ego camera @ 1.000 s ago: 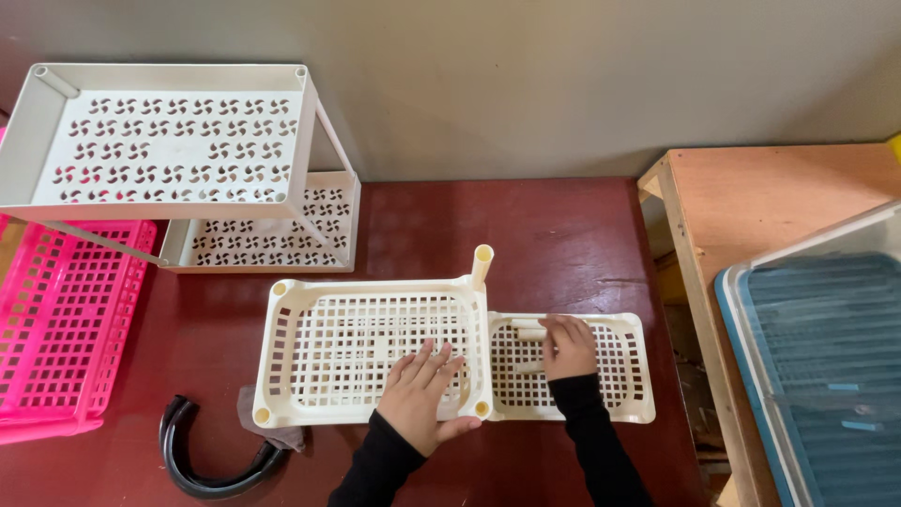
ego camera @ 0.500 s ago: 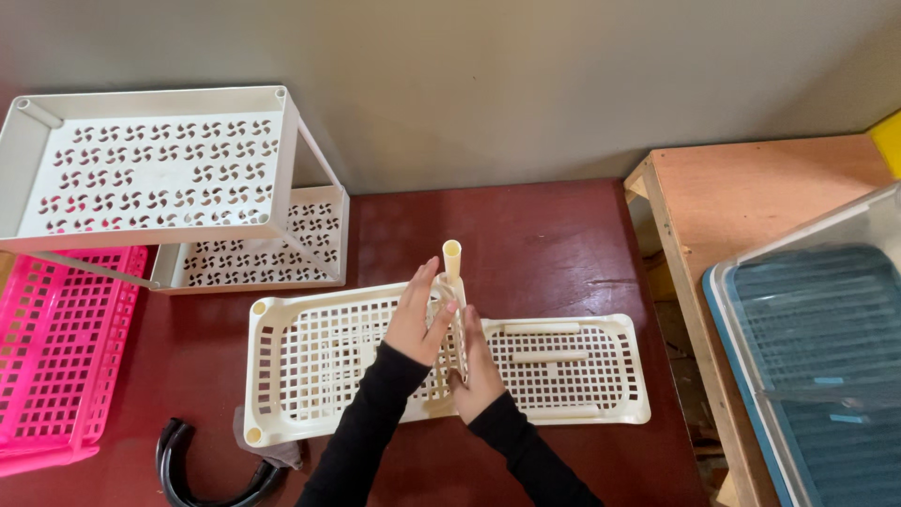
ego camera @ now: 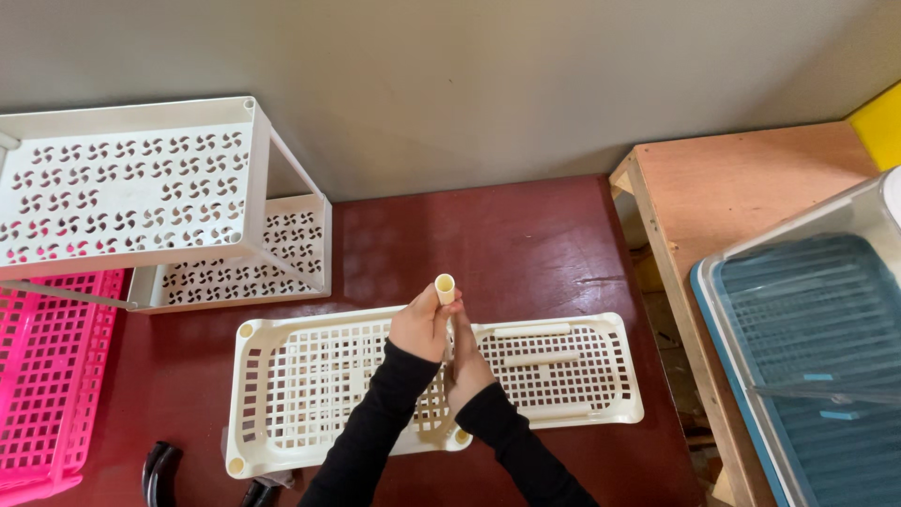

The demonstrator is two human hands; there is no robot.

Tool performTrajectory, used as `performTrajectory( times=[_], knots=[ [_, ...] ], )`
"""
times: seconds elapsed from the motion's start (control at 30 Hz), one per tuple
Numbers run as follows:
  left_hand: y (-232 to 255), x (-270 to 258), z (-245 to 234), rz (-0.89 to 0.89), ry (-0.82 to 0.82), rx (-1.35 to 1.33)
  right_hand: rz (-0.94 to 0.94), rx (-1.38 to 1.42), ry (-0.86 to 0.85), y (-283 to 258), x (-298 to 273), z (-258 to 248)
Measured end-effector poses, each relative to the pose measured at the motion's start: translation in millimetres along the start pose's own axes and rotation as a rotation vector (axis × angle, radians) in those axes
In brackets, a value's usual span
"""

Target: The person assembles a white plastic shelving unit by inserting cylindrical connectors into the corner sockets of two shelf trays. They repeatedly insert and remove connectors to align the trays, then stack them to form a two-tier unit.

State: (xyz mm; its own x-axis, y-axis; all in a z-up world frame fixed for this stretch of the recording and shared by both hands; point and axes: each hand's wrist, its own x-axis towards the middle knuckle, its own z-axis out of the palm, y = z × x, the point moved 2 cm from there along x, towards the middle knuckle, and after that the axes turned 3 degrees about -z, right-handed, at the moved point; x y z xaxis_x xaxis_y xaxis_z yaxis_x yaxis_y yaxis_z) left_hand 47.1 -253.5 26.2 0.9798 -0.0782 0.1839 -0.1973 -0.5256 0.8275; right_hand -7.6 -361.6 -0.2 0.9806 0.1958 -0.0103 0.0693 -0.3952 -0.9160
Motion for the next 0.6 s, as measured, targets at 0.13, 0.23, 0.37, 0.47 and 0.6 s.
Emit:
performTrajectory(
  times=[0.13,0.23,0.37,0.47,0.6],
  knots=[
    [-5.4,3.4,-3.8,0.066,-0.034,-0.015,0.056,-0.003,0.008,9.5,0.6,3.3],
    [-4.2,0.3,-1.2,0.069,0.062,0.023,0.135,-0.01,-0.007,18.6,-0.5,7.6],
    [0.0,-0.8,7.1,0.05,0.136,0.111,0.219,-0.015,0.031,30.4,-6.9,9.8],
    [4.2,0.8,8.5,0.067,0.192,0.181,-0.146,-0.037,0.215,26.3,-7.6,8.5],
    [8.8,4.1,4.8,0.019,0.217,0.225,0.078,-0.028,0.146,29.8,-5.4,13.3]
  ],
)
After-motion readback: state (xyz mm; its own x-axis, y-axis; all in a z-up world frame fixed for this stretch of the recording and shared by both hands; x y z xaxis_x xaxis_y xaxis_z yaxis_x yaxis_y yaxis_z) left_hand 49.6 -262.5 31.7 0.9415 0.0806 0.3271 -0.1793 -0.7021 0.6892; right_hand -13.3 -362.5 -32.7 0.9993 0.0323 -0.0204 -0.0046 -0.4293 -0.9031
